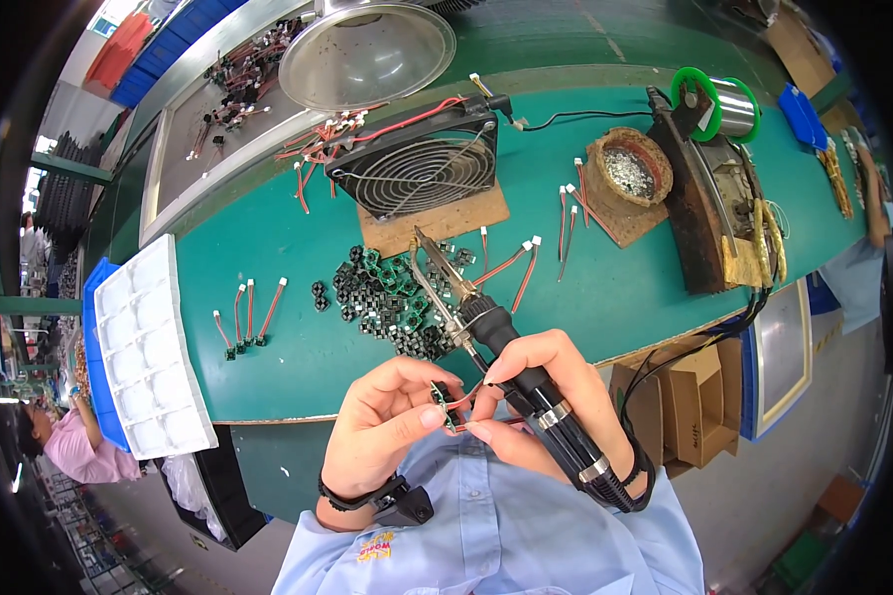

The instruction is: Soldering wires to small printed circuit boards at a factory workstation.

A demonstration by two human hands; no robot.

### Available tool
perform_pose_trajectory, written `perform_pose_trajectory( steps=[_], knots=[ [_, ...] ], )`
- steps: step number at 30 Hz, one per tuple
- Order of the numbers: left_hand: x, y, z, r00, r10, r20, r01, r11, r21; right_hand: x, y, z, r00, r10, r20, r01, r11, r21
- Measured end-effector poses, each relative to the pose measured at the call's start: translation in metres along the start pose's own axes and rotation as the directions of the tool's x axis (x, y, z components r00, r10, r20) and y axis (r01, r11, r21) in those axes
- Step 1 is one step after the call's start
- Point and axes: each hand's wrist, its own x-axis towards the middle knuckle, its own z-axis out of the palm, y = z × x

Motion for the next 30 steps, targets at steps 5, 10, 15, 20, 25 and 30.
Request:
perform_pose_trajectory(
  steps=[5, 10, 15, 20, 25, 30],
  knots=[
    [0.000, 0.000, 0.000, 1.000, -0.001, 0.005, 0.001, 1.000, -0.023, 0.001, -0.001, 0.000, 1.000, 0.000, -0.001, 0.000, 1.000, 0.016],
    [0.000, 0.001, 0.000, 1.000, -0.008, 0.008, 0.008, 1.000, -0.007, 0.003, 0.000, -0.003, 0.993, -0.088, 0.074, 0.094, 0.992, -0.083],
    [0.001, 0.007, 0.012, 0.993, -0.047, -0.111, 0.056, 0.995, 0.079, 0.004, -0.001, -0.004, 0.994, -0.088, 0.065, 0.094, 0.991, -0.098],
    [0.002, 0.006, 0.010, 0.995, -0.022, -0.101, 0.034, 0.992, 0.118, 0.004, -0.002, -0.004, 0.993, -0.090, 0.069, 0.098, 0.989, -0.113],
    [0.003, 0.015, 0.017, 0.989, -0.098, -0.109, 0.115, 0.980, 0.161, 0.002, -0.001, -0.005, 0.991, -0.118, 0.057, 0.126, 0.980, -0.155],
    [0.005, 0.009, 0.016, 0.994, -0.019, -0.110, 0.040, 0.981, 0.188, 0.001, 0.005, -0.007, 0.979, -0.189, -0.083, 0.152, 0.934, -0.324]
  ],
)
